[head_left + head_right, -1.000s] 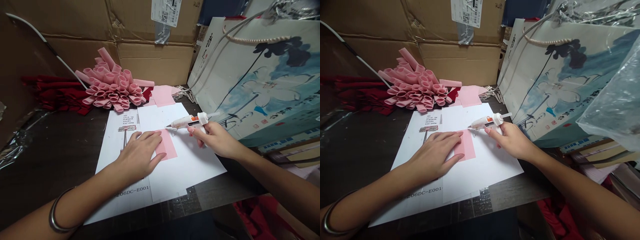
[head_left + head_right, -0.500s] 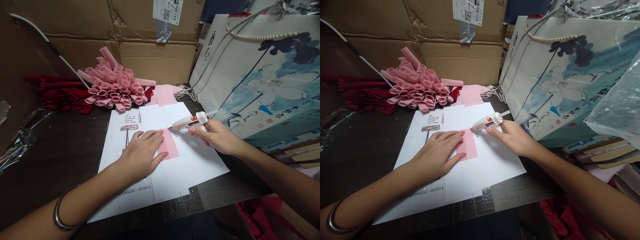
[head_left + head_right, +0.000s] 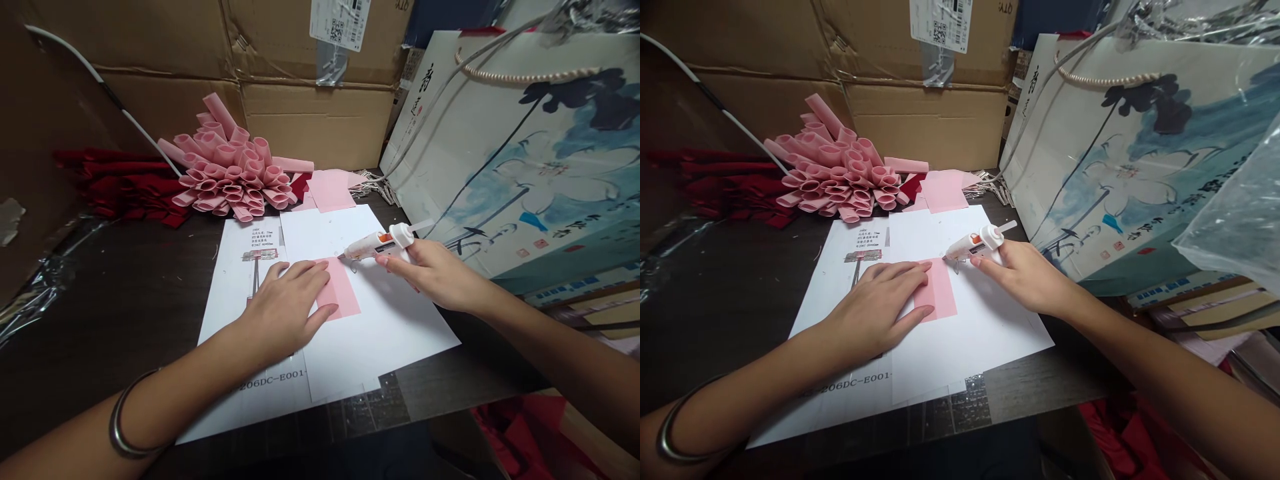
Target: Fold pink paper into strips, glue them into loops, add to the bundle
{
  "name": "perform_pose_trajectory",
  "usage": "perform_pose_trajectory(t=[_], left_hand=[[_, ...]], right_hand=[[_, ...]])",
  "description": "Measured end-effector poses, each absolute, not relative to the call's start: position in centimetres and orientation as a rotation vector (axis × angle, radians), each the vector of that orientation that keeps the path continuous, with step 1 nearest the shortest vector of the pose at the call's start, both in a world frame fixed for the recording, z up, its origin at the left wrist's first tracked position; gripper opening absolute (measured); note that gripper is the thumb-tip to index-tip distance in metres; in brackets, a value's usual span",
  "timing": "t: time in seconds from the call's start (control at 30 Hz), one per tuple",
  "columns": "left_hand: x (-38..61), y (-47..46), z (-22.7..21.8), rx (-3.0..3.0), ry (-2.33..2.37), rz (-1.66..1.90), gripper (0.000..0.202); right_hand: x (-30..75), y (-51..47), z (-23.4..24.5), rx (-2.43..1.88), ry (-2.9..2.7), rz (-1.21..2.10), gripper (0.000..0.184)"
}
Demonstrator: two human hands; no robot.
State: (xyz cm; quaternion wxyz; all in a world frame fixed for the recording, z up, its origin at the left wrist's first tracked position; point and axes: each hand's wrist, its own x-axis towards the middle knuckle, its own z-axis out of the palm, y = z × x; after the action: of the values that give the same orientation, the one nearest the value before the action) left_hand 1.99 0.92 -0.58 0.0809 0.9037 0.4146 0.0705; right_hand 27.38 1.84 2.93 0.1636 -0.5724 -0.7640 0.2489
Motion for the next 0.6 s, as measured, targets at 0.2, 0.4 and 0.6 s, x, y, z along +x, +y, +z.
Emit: perform_pose_trajectory(t=[0.2,0.4,0.6], left_hand=[[1.99,1.01,-0.61,2.703,1.228,0.221,0.035],[2.04,1.08,-0.62,2.707,1.233,0.221,0.036],[1.99,1.01,-0.59,2.707,1.239,0.219,0.035]], right_hand=[[26.96,1.74,3.28,-1.637,-2.223,0.605,0.038],[26.83,1.7,3.46,-1.686,-2.231,0.573,0.039],[26.96,1.77,3.42,-1.717,-2.233,0.561,0.041]])
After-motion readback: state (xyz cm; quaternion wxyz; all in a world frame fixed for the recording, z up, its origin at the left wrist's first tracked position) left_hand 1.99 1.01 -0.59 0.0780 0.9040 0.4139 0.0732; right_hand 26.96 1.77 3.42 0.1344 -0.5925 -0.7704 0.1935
